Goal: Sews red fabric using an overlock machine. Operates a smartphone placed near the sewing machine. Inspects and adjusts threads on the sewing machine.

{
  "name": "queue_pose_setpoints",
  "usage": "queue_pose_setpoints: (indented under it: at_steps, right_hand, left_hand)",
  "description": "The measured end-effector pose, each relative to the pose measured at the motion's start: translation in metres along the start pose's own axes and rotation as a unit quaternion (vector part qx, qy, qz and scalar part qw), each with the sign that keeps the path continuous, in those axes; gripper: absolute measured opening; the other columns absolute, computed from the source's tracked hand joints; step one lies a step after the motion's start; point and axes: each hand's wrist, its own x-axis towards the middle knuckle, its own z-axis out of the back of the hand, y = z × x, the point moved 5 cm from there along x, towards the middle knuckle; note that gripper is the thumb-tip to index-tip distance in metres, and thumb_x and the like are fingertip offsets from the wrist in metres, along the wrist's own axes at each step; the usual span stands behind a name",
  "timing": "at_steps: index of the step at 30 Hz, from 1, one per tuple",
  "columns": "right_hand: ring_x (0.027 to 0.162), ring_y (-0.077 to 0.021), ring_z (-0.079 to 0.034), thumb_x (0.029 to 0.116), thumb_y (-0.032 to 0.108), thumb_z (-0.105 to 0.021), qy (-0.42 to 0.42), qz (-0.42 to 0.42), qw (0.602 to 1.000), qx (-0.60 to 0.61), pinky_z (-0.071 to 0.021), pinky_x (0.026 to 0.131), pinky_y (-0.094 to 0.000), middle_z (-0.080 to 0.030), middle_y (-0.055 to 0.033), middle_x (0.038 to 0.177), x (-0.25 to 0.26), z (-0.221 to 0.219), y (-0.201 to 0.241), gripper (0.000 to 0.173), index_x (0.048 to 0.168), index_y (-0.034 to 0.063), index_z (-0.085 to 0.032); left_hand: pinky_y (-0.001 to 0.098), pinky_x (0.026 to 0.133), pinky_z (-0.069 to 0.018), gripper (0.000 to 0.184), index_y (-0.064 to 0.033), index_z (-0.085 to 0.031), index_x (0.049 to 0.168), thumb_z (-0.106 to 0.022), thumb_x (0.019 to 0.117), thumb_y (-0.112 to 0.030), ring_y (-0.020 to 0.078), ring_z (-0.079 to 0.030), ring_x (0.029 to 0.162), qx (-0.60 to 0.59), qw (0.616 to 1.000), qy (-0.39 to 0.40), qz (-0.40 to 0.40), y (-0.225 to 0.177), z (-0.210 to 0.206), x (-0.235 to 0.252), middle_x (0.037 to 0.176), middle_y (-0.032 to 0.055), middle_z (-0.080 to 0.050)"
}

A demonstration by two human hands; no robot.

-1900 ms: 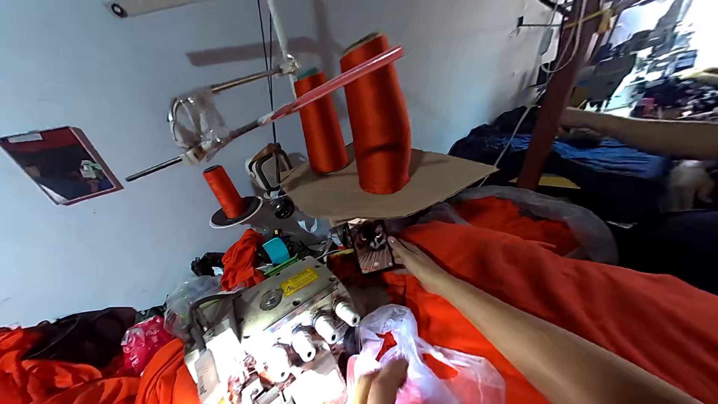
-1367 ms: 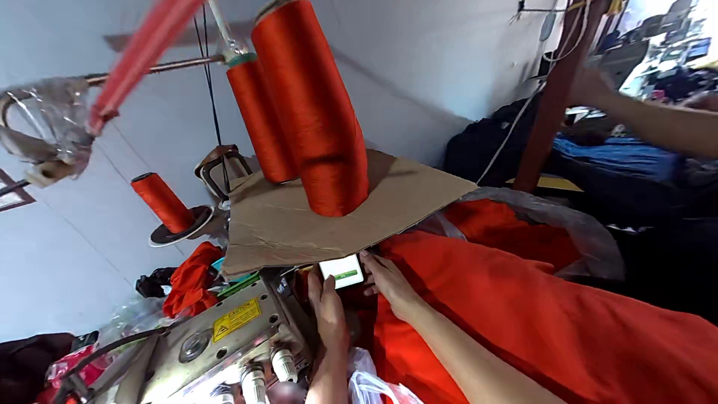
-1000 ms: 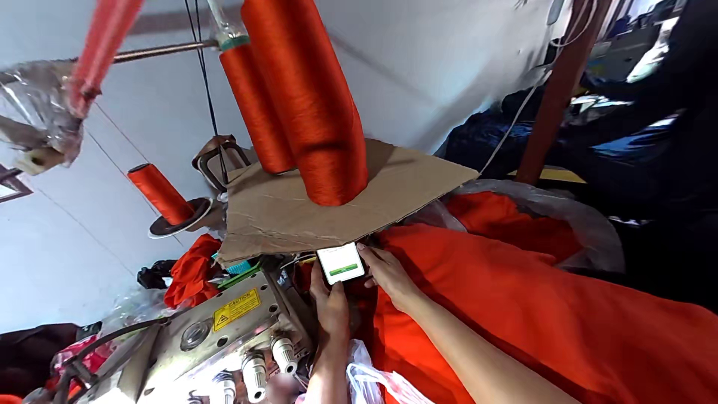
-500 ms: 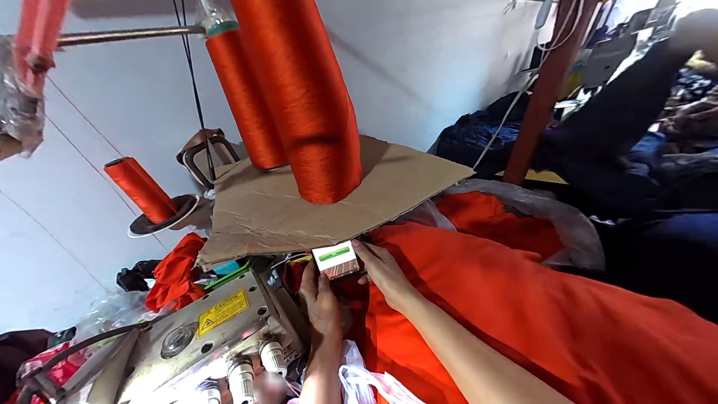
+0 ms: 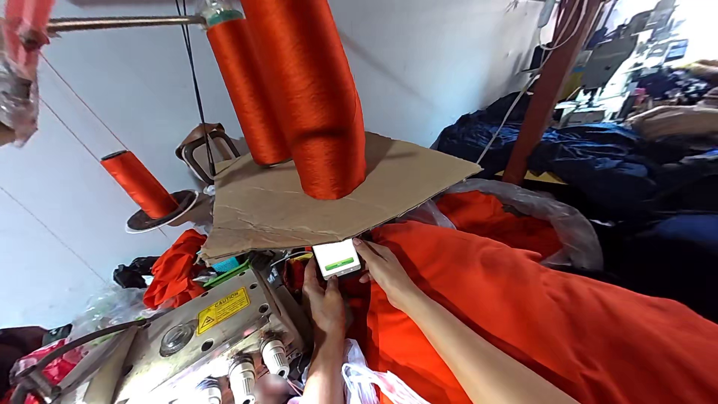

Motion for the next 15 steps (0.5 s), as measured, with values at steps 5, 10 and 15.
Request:
queue_pose_setpoints:
  at_steps: [5,10,15]
  right_hand:
    - [0.082,-0.0191,-0.061,0.1105,0.036,-0.042,-0.006,-0.005,1.000,0.008,-0.0516,0.072,-0.0348,-0.064,-0.0145,0.106,-0.0008,0.0002,0.0012,0.044,0.127,0.0017,-0.065]
    - [0.087,-0.0212,-0.063,0.1108,0.035,-0.042,0.002,0.004,1.000,0.006,-0.0530,0.074,-0.0376,-0.065,-0.0160,0.112,0.0006,-0.0004,-0.0011,0.045,0.129,0.0005,-0.063]
    - [0.081,-0.0195,-0.061,0.1109,0.035,-0.042,0.000,0.005,1.000,-0.006,-0.0519,0.071,-0.0352,-0.064,-0.0148,0.105,-0.0003,-0.0004,0.0004,0.044,0.125,0.0002,-0.065]
  left_hand:
    - [0.0392,0.099,-0.0514,0.048,0.0053,-0.050,0.142,-0.055,0.0948,0.013,0.0243,-0.063,0.117,0.021,1.000,-0.004,0.006,0.0009,-0.0003,0.0017,0.133,0.0230,-0.061]
    - [0.0396,0.102,-0.0498,0.047,0.0078,-0.048,0.142,-0.055,0.0952,0.011,0.0249,-0.061,0.120,0.005,1.000,-0.001,-0.003,0.0012,0.0008,0.0012,0.134,0.0245,-0.059]
    - [0.0392,0.104,-0.0482,0.048,0.0082,-0.047,0.143,-0.053,0.0947,0.012,0.0251,-0.059,0.124,-0.004,1.000,-0.002,-0.003,0.0012,0.0009,-0.0001,0.137,0.0250,-0.057]
